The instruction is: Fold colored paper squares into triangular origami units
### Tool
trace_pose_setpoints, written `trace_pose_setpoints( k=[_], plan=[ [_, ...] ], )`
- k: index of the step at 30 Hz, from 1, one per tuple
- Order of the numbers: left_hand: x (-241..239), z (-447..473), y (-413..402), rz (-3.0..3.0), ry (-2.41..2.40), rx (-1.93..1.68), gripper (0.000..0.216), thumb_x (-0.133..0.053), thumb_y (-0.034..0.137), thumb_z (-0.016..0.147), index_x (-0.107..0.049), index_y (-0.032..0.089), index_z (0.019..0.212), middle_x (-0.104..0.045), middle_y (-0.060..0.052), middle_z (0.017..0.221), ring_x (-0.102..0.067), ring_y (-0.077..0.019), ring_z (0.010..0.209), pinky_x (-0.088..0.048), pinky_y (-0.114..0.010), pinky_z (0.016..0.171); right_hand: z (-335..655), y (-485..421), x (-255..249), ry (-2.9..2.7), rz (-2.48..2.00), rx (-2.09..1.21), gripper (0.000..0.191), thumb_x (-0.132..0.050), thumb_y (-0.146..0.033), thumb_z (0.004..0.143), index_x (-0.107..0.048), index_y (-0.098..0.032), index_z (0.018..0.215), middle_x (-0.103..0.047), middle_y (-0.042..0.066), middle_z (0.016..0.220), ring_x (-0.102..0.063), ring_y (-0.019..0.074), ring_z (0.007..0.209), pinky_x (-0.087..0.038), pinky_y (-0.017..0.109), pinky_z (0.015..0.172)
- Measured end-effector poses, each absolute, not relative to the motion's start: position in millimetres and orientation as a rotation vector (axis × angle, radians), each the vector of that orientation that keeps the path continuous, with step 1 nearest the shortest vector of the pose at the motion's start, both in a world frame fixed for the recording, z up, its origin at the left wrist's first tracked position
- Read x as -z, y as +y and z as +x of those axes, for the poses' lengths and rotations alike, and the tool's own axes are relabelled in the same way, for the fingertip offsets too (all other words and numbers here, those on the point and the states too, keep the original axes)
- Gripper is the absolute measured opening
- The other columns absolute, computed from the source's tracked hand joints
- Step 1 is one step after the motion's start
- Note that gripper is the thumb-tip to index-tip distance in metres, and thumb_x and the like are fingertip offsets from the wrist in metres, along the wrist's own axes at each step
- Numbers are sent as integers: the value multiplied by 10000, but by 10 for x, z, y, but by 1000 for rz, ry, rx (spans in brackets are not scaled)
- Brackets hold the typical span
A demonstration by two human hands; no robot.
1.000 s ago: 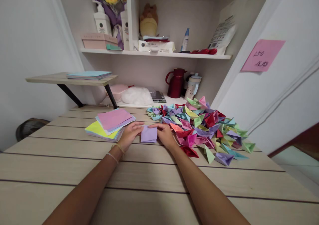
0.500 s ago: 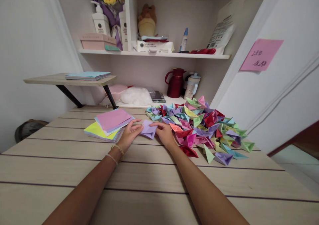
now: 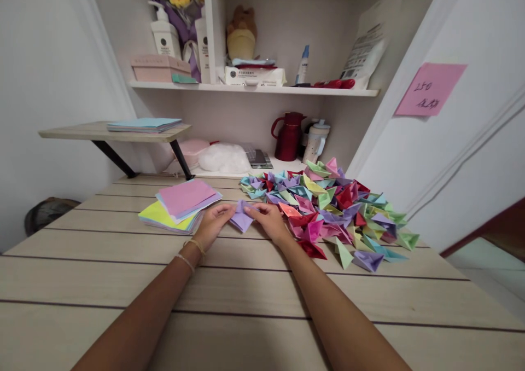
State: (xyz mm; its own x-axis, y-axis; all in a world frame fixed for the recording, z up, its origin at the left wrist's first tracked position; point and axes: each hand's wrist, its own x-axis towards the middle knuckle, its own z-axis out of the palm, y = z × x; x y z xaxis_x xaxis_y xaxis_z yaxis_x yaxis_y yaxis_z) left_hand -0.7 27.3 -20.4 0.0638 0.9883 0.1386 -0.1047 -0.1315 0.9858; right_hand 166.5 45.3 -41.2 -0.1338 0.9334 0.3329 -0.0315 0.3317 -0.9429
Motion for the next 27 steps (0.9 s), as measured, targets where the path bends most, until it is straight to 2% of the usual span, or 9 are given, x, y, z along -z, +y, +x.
trace_pose_setpoints(
  k=[5, 8, 11, 15, 18, 21, 24, 27],
  plan=[
    [252, 4, 294, 1342, 1083, -1303, 269, -688, 422, 644, -681, 162, 710, -685, -23, 714, -588, -179, 710, -435, -269, 696, 1663, 518, 473, -1370, -859, -1088, 324, -641, -452, 685, -668, -176, 852, -632, 14, 705, -534, 142, 618, -397, 241, 559],
    [293, 1, 313, 1297, 1051, -1317, 285, -709, 394, 630, -636, 165, 783, -670, -14, 673, -589, -158, 639, -431, -256, 638, 1661, 511, 469, -1340, -853, -1105, 342, -594, -437, 729, -622, -201, 976, -551, -30, 559, -456, 114, 491, -327, 222, 472],
    [298, -1, 310, 1259, 1039, -1345, 308, -725, 363, 621, -591, 187, 836, -658, 9, 644, -579, -138, 584, -417, -239, 596, 1661, 486, 444, -1356, -840, -1121, 299, -591, -416, 733, -606, -202, 941, -484, -52, 491, -397, 99, 438, -281, 213, 437],
    [265, 0, 292, 1325, 1047, -1340, 244, -714, 376, 629, -641, 174, 744, -677, -18, 701, -600, -164, 693, -432, -252, 663, 1654, 464, 420, -1364, -830, -1107, 237, -609, -380, 709, -621, -193, 854, -566, -16, 602, -469, 111, 516, -335, 215, 471],
    [265, -3, 301, 1334, 1059, -1322, 243, -720, 375, 624, -683, 163, 736, -700, -39, 789, -609, -185, 780, -439, -270, 745, 1648, 457, 418, -1355, -818, -1109, 219, -610, -338, 696, -615, -194, 862, -596, -9, 661, -513, 118, 562, -374, 216, 501],
    [284, -7, 317, 1277, 1061, -1335, 279, -722, 375, 623, -694, 153, 791, -705, -53, 841, -614, -203, 828, -445, -303, 794, 1651, 455, 421, -1351, -789, -1144, 227, -605, -313, 695, -587, -209, 896, -568, -32, 631, -519, 112, 536, -384, 215, 501],
    [284, -8, 308, 1260, 1022, -1330, 345, -743, 347, 603, -680, 141, 873, -697, -68, 919, -613, -217, 893, -450, -330, 832, 1665, 447, 416, -1465, -796, -1117, 195, -623, -322, 688, -623, -192, 834, -570, -17, 660, -517, 109, 565, -380, 213, 513],
    [271, -6, 281, 1279, 950, -1281, 480, -787, 270, 542, -635, 132, 976, -683, -76, 970, -621, -212, 903, -460, -347, 844, 1680, 428, 410, -1579, -868, -1095, 344, -682, -329, 648, -661, -176, 956, -513, -38, 588, -429, 82, 511, -309, 193, 466]
  ],
)
